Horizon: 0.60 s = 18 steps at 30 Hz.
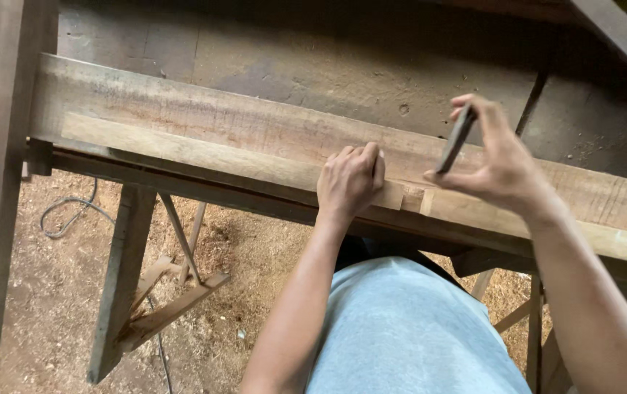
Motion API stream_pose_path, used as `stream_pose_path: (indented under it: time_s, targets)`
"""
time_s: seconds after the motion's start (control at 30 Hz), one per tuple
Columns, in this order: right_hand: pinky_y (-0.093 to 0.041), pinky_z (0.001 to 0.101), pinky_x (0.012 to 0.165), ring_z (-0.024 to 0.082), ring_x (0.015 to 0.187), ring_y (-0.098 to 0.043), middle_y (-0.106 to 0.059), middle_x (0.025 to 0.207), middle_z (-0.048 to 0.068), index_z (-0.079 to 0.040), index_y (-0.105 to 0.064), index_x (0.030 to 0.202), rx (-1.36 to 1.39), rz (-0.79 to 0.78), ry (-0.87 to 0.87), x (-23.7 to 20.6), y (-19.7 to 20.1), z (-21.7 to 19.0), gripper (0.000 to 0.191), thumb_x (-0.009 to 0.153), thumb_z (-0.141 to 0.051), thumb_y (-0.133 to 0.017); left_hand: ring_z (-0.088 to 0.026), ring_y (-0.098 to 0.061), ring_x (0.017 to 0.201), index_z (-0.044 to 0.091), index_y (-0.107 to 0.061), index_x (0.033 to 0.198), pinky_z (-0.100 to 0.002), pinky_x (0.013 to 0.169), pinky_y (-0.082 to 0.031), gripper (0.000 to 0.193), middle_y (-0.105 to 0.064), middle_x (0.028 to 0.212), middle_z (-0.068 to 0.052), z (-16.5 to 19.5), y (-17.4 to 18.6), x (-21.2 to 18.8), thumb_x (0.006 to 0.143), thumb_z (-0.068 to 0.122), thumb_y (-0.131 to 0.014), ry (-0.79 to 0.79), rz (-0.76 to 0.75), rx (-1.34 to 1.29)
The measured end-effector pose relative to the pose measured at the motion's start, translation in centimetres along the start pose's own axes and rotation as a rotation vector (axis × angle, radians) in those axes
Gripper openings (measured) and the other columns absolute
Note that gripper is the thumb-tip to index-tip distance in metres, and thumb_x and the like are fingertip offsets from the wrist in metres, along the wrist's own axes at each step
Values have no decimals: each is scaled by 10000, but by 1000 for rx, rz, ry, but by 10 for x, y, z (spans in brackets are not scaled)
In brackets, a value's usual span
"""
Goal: The person sands the surface and edges of a wooden board using a small piece of sandpaper held by hand.
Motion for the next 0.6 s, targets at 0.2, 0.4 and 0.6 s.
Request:
stream_pose_path:
  time_s: [0.2,0.4,0.6]
  targets:
    - [-511,549,1012,380,1270,-540,-503,1371,233,-81,-424,1370,-132,-140,-175,8,-4,12,1068,530,-507,-927,-275,-719,848,96,-624,852,-452,797,-560,244,-755,833,-91,2,1,1,1012,256,-532,11,-27,36]
    - [-540,458,929,341,1038,-713,-716,1108,229,-50,-517,1312,-243,-190,-372,25,-33,22,772,744,-458,-846,-299,-714,859,78,-659,950,-463,782,-552,227,-758,873,-120,6,8,1,1002,242,-511,-49,31,-4]
    - [-553,445,918,260,1077,-722,-775,1132,65,-195,-743,1140,-393,-505,-382,28,-39,14,467,770,-478,-784,-281,-718,840,94,-642,868,-462,793,-543,262,-758,868,-115,2,-3,4,1022,247,-496,38,-101,2]
Point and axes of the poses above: each hand's wrist, its own x-axis towards the middle knuckle, its own y-axis out of the back of the hand, z = x × y, the point moved 6 cm from there along x, towards the middle knuckle
